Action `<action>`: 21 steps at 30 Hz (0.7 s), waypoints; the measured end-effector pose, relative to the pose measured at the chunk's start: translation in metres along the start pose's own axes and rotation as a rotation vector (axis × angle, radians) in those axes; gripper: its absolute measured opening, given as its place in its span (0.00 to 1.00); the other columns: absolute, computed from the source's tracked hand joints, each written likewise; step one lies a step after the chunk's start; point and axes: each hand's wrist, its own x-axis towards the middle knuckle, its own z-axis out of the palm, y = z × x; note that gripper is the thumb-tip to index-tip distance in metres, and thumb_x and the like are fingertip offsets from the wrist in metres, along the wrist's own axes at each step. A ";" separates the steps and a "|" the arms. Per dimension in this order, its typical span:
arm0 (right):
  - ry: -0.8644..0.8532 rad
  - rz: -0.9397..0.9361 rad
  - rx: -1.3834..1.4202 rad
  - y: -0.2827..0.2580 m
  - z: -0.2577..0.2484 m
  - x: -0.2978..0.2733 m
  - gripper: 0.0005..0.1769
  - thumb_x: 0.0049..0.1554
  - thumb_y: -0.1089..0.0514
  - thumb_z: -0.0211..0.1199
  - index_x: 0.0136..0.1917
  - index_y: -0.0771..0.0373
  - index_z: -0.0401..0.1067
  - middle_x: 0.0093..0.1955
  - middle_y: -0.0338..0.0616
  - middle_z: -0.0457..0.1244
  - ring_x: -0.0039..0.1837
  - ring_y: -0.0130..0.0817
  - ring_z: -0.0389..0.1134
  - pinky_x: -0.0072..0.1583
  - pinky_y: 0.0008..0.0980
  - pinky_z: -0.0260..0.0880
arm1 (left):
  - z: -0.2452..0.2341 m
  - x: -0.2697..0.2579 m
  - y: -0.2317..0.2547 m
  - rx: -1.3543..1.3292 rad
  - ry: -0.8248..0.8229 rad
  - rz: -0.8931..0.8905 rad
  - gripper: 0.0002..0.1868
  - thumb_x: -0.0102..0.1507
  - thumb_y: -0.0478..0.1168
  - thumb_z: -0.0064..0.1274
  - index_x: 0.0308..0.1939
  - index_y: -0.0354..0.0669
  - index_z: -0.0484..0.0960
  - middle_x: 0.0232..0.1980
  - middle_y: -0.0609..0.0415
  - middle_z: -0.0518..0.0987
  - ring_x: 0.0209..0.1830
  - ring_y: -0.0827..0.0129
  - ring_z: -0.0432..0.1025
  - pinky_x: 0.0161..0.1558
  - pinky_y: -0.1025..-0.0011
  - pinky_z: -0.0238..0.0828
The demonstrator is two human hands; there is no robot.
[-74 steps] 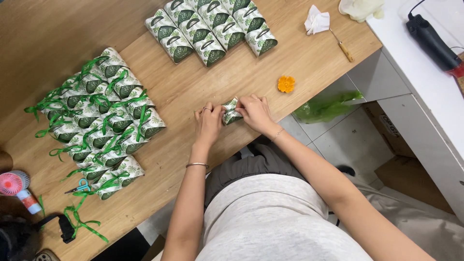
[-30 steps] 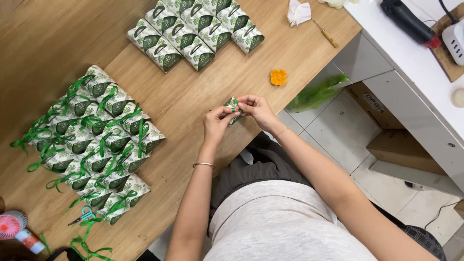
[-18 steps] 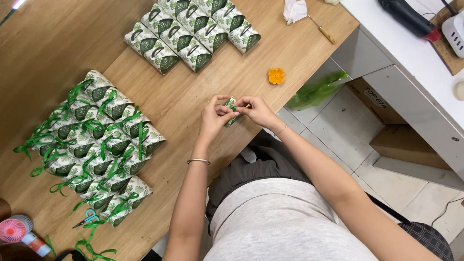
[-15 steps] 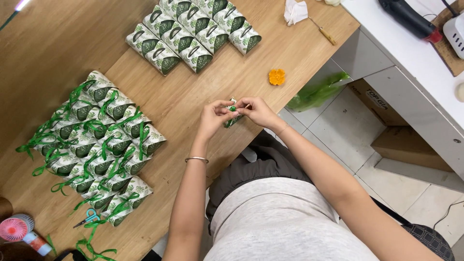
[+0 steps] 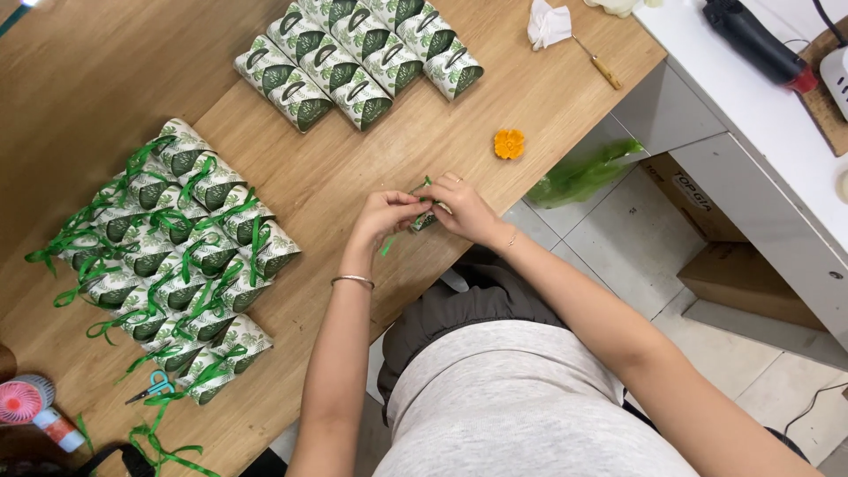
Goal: Packaging small items in leaf-patterned paper and tying them with green ribbons.
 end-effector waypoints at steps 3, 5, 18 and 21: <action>0.037 -0.083 -0.159 0.011 0.011 -0.007 0.16 0.52 0.69 0.67 0.54 0.63 0.76 0.48 0.46 0.65 0.52 0.47 0.65 0.56 0.39 0.68 | 0.009 -0.013 0.019 0.000 0.060 -0.008 0.09 0.56 0.34 0.68 0.37 0.36 0.83 0.34 0.53 0.85 0.29 0.73 0.78 0.32 0.74 0.76; 0.040 -0.063 -0.186 0.015 0.013 -0.006 0.15 0.53 0.68 0.67 0.54 0.64 0.76 0.48 0.47 0.64 0.53 0.47 0.64 0.56 0.40 0.68 | 0.017 -0.026 0.025 0.026 0.114 0.140 0.09 0.56 0.32 0.68 0.37 0.34 0.84 0.34 0.51 0.85 0.29 0.73 0.78 0.31 0.73 0.76; -0.054 0.609 0.589 0.057 0.033 -0.007 0.05 0.59 0.64 0.66 0.50 0.67 0.76 0.45 0.38 0.71 0.47 0.22 0.72 0.50 0.24 0.73 | 0.042 -0.083 0.047 0.682 0.416 0.765 0.06 0.66 0.37 0.58 0.41 0.35 0.83 0.41 0.43 0.84 0.39 0.55 0.79 0.40 0.63 0.74; -0.037 0.547 0.777 0.071 0.035 -0.009 0.12 0.57 0.67 0.67 0.54 0.67 0.70 0.44 0.40 0.69 0.48 0.23 0.71 0.51 0.24 0.72 | 0.033 -0.059 0.023 0.538 0.353 0.558 0.09 0.66 0.39 0.56 0.43 0.34 0.81 0.37 0.48 0.84 0.36 0.66 0.80 0.40 0.68 0.75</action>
